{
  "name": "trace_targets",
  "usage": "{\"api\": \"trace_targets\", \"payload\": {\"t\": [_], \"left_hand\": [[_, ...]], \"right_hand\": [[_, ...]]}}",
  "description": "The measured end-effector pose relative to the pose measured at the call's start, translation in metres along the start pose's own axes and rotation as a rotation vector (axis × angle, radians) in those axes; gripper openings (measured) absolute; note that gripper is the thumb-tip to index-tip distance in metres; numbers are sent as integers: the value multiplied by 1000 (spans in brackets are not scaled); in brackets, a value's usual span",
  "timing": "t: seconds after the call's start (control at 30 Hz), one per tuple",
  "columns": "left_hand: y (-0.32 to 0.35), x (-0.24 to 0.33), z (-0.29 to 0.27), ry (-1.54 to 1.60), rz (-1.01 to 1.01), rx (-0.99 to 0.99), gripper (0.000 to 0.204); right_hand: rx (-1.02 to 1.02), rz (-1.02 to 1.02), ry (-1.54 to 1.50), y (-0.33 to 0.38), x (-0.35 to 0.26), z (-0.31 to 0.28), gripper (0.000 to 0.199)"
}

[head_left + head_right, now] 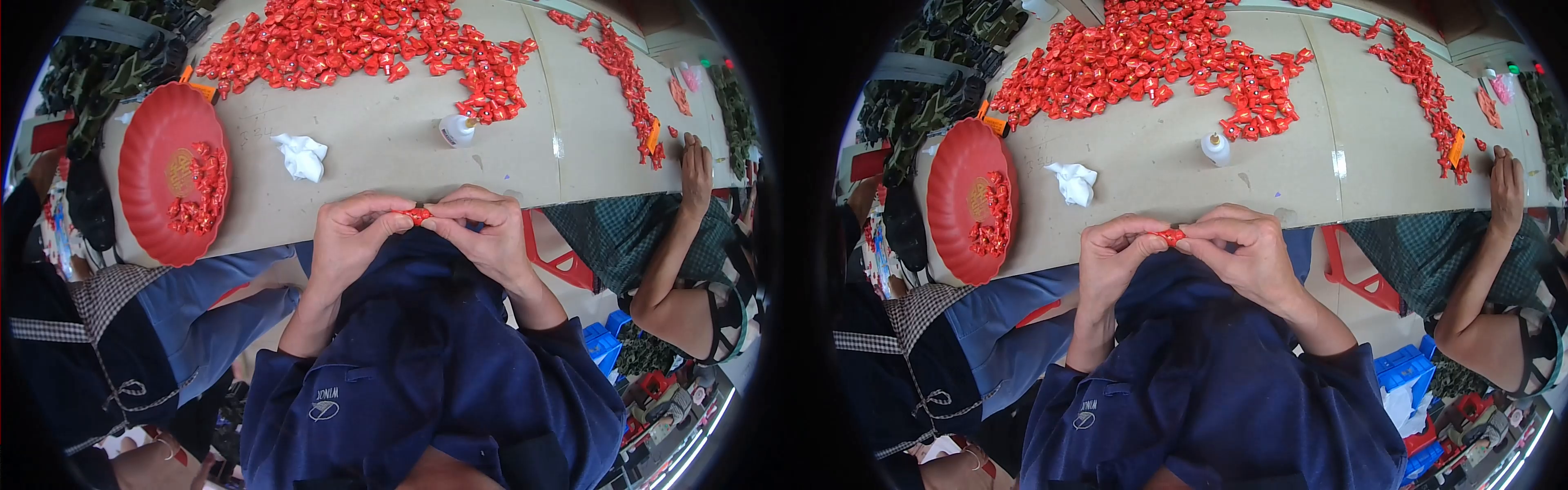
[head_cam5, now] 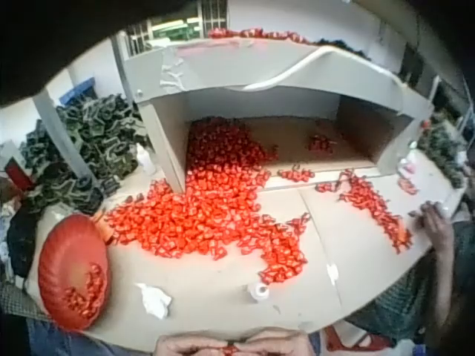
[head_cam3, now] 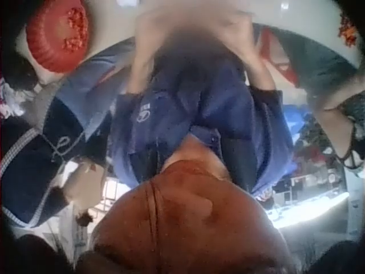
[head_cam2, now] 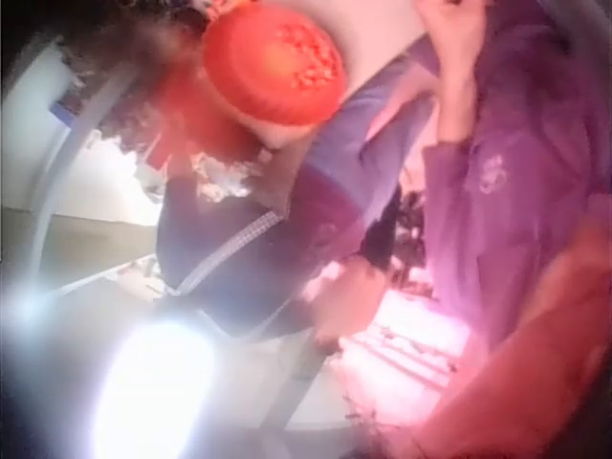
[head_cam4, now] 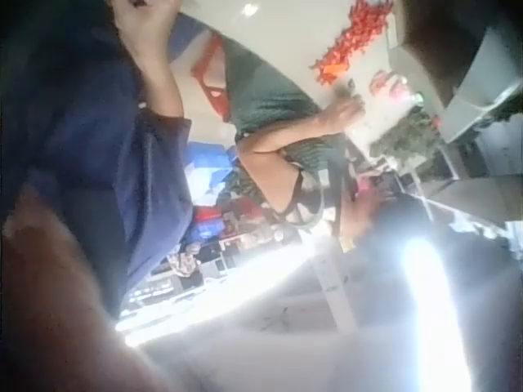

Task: The person applies glue from a glue bottle to small red plastic components and assembles them by hand.

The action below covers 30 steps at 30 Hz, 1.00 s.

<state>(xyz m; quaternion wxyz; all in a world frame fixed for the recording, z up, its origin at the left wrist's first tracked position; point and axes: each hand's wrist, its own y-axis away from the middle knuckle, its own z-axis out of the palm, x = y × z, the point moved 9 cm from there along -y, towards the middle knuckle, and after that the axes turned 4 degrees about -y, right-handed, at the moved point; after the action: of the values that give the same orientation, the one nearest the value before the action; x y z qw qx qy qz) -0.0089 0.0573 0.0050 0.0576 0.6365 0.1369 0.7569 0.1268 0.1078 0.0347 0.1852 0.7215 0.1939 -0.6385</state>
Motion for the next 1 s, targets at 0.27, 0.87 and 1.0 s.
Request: {"api": "trace_targets", "payload": {"t": [0.27,0.87,1.0], "left_hand": [[1,0,-1,29,-2,-4,13],[-1,2,-2,127,18,-30,22],[-2,3,-2,139,32,-25,23]], "right_hand": [[-3,17,-16,0,1,1,14],[-14,39,-47,-4,-2,4,16],[-15,26,-43,-4,-3,5,16]]}}
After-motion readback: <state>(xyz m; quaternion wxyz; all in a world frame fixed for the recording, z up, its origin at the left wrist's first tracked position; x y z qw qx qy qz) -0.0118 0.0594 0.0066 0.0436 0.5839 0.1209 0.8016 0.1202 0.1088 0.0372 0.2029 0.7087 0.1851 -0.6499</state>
